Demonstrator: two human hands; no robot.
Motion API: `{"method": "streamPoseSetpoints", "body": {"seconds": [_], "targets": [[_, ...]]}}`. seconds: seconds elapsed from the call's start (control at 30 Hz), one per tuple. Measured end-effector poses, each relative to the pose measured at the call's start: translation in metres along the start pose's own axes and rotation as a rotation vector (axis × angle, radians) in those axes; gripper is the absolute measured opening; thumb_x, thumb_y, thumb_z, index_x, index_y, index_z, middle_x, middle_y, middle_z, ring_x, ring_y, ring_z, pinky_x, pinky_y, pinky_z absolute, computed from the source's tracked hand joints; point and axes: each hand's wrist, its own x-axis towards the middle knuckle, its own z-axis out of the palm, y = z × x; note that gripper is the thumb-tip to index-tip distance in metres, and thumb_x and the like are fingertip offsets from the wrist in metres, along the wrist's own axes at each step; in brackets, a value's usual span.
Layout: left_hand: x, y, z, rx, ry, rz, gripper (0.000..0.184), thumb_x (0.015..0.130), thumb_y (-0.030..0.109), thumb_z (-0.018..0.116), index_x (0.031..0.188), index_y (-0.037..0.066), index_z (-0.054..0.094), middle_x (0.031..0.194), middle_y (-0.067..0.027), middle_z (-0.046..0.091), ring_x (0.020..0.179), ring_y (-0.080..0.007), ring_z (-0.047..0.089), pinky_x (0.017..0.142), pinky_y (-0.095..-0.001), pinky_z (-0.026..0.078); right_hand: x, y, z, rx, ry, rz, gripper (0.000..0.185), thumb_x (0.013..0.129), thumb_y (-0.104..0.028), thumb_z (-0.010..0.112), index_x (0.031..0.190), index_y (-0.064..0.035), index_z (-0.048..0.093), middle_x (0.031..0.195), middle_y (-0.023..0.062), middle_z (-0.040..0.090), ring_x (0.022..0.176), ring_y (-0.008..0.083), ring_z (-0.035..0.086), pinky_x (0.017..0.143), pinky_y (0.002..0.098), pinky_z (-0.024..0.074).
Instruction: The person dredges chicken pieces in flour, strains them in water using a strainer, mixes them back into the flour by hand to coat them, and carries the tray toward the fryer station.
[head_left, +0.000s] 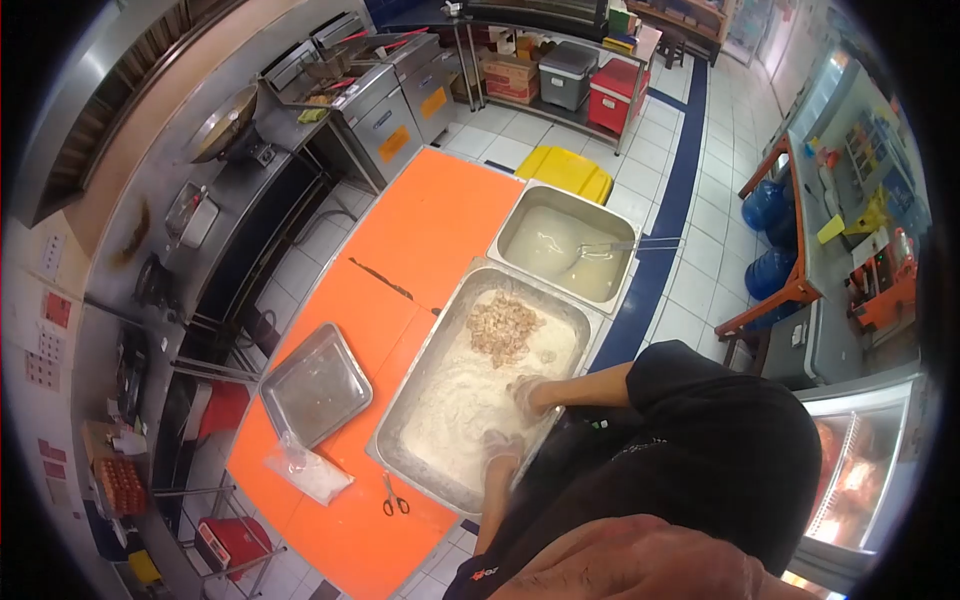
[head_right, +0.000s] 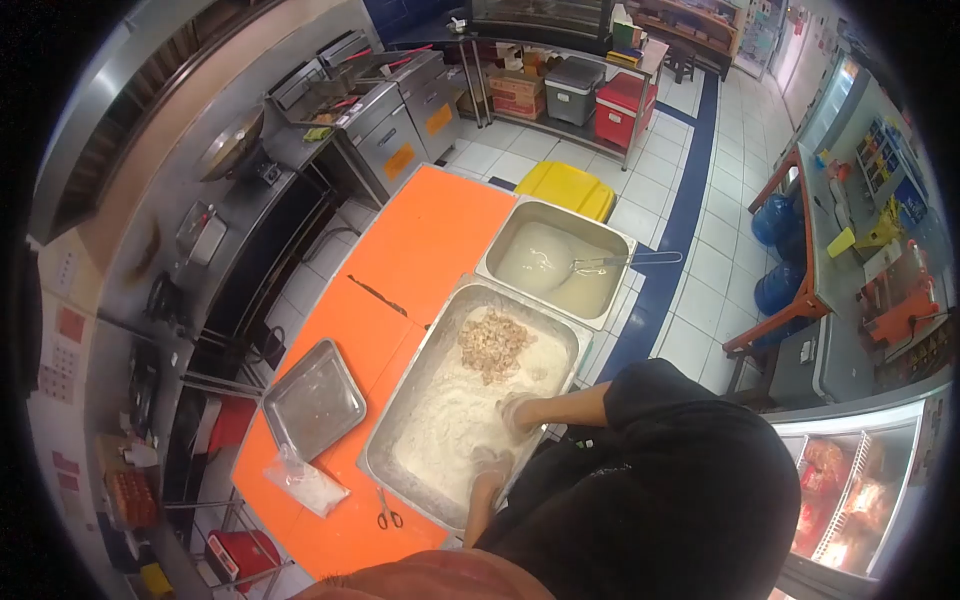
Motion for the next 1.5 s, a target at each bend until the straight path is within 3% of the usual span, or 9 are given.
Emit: {"method": "streamPoseSetpoints", "body": {"seconds": [0.17, 0.43, 0.7, 1.0, 1.07, 1.13, 1.23, 1.3, 1.5], "targets": [[0.011, 0.055, -0.031, 0.598, -0.327, 0.426, 0.060, 0.107, 0.025, 0.031, 0.155, -0.012, 0.037, 0.162, -0.0412, 0.029, 0.152, -0.0496, 0.032, 0.132, -0.0479, 0.011, 0.050, 0.002, 0.045, 0.029, -0.211, -0.259, 0.049, 0.077, -0.027, 0.078, 0.117, 0.0025, 0.074, 0.117, 0.0200, 0.076, 0.110, 0.0320, 0.072, 0.090, 0.0447, 0.0573], [0.107, 0.063, -0.051, -0.228, 0.122, 0.722, 0.071, 0.104, 0.046, 0.051, 0.155, -0.004, 0.046, 0.163, -0.0328, 0.037, 0.158, -0.0490, 0.015, 0.133, -0.0495, 0.009, 0.029, 0.071, -0.049, 0.184, 0.336, -0.075, 0.033, 0.086, -0.026, 0.069, 0.102, 0.0027, 0.073, 0.096, 0.0246, 0.073, 0.092, 0.0403, 0.072, 0.085, 0.0520, 0.0552], [0.097, 0.156, -0.063, 0.115, 0.772, 0.302, 0.099, 0.080, 0.036, 0.084, 0.160, 0.001, 0.036, 0.148, -0.0254, 0.052, 0.133, -0.0469, 0.051, 0.114, -0.0508, 0.042, 0.081, 0.084, -0.072, -0.324, 0.821, -0.106, 0.046, 0.094, -0.025, 0.060, 0.133, -0.0019, 0.065, 0.130, 0.0198, 0.071, 0.125, 0.0314, 0.067, 0.107, 0.0491, 0.0499], [0.164, 0.105, -0.066, -0.516, 0.598, 0.511, 0.060, 0.101, 0.025, 0.059, 0.154, 0.001, 0.044, 0.151, -0.0260, 0.053, 0.142, -0.0424, 0.049, 0.119, -0.0453, 0.042, 0.118, 0.077, -0.108, 0.233, 0.092, 0.068, 0.069, 0.094, -0.042, 0.065, 0.150, -0.0039, 0.056, 0.143, 0.0286, 0.061, 0.137, 0.0422, 0.056, 0.118, 0.0488, 0.0408], [0.137, 0.084, -0.082, 0.172, 0.533, 0.453, 0.059, 0.101, 0.025, 0.061, 0.152, -0.002, 0.046, 0.154, -0.0236, 0.052, 0.143, -0.0401, 0.049, 0.122, -0.0415, 0.039, 0.133, 0.105, -0.067, 0.264, 0.070, -0.015, 0.067, 0.094, -0.045, 0.066, 0.148, -0.0062, 0.059, 0.140, 0.0282, 0.063, 0.134, 0.0419, 0.058, 0.117, 0.0480, 0.0419], [0.059, 0.075, -0.124, -0.803, 0.201, 0.400, 0.071, 0.100, 0.036, 0.062, 0.156, -0.001, 0.041, 0.160, -0.0232, 0.047, 0.148, -0.0405, 0.043, 0.127, -0.0431, 0.030, 0.110, 0.113, -0.081, 0.407, 0.026, -0.312, 0.071, 0.098, -0.052, 0.060, 0.157, -0.0143, 0.050, 0.149, 0.0249, 0.057, 0.133, 0.0424, 0.057, 0.118, 0.0496, 0.0399], [0.058, 0.023, -0.116, -0.673, 0.665, 0.565, 0.079, 0.097, 0.040, 0.064, 0.160, 0.002, 0.037, 0.165, -0.0228, 0.040, 0.153, -0.0384, 0.037, 0.127, -0.0439, 0.030, 0.091, 0.093, -0.107, 0.702, -0.106, -0.054, 0.072, 0.098, -0.052, 0.060, 0.159, -0.0179, 0.046, 0.155, 0.0211, 0.053, 0.136, 0.0379, 0.056, 0.119, 0.0482, 0.0396], [0.026, 0.015, -0.125, 0.205, 0.426, 0.053, 0.082, 0.095, 0.041, 0.063, 0.160, -0.002, 0.034, 0.166, -0.0227, 0.035, 0.157, -0.0344, 0.031, 0.129, -0.0405, 0.026, 0.110, 0.118, -0.054, -0.283, 0.672, -0.248, 0.058, 0.098, -0.042, 0.059, 0.149, -0.0144, 0.059, 0.148, 0.0178, 0.061, 0.132, 0.0309, 0.062, 0.113, 0.0425, 0.0468], [-0.033, 0.031, -0.079, 0.256, 0.206, -0.156, 0.083, 0.092, 0.040, 0.065, 0.158, -0.002, 0.036, 0.169, -0.0281, 0.025, 0.152, -0.0421, 0.037, 0.121, -0.0438, 0.039, 0.055, 0.100, -0.060, -0.136, 0.054, 0.023, 0.058, 0.090, -0.041, 0.065, 0.131, -0.0008, 0.067, 0.130, 0.0220, 0.071, 0.122, 0.0375, 0.068, 0.107, 0.0430, 0.0515]]}}
